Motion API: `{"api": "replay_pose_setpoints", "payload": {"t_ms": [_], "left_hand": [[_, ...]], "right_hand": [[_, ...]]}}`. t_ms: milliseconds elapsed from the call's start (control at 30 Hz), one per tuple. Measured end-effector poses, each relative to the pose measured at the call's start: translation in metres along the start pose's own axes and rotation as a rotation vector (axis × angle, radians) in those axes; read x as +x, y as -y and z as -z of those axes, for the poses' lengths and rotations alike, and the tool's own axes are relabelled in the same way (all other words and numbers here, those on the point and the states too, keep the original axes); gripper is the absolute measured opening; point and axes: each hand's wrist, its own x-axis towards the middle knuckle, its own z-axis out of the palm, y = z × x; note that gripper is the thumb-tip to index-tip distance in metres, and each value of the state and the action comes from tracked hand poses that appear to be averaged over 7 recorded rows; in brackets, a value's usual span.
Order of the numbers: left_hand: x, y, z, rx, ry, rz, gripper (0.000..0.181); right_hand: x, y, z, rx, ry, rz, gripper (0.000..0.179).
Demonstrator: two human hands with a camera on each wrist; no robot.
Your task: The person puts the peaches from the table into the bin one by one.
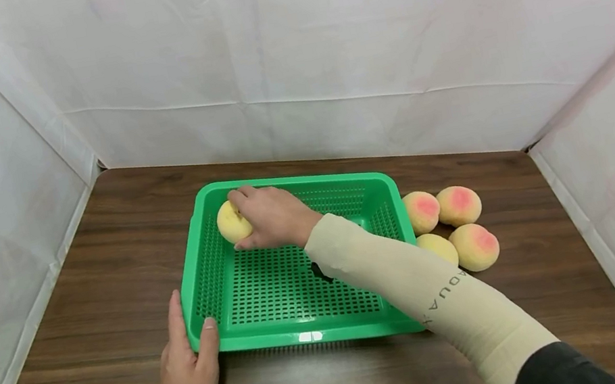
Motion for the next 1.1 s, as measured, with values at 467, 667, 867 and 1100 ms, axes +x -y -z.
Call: {"api": "replay_pose_setpoints", "payload": {"t_ms": [467, 667, 867, 1100], "left_hand": [[-0.001, 0.0, 0.0, -0.008, 0.017, 0.035, 0.071], [-0.002, -0.001, 0.0, -0.006, 0.016, 0.033, 0.071], [-0.002, -0.001, -0.001, -0.012, 0.008, 0.023, 0.07], [-0.001, -0.001, -0.001, -0.003, 0.003, 0.022, 0.071]], "right_hand": [[0.004, -0.006, -0.017, 0.029, 0.038, 0.004, 0.079], [0.004, -0.007, -0.024, 0.049, 0.055, 0.011, 0.077], [0.003, -0.005, -0.03, 0.043, 0.076, 0.018, 0.078], [0.003, -0.006, -0.034, 0.035, 0.09, 0.008, 0.078]]}}
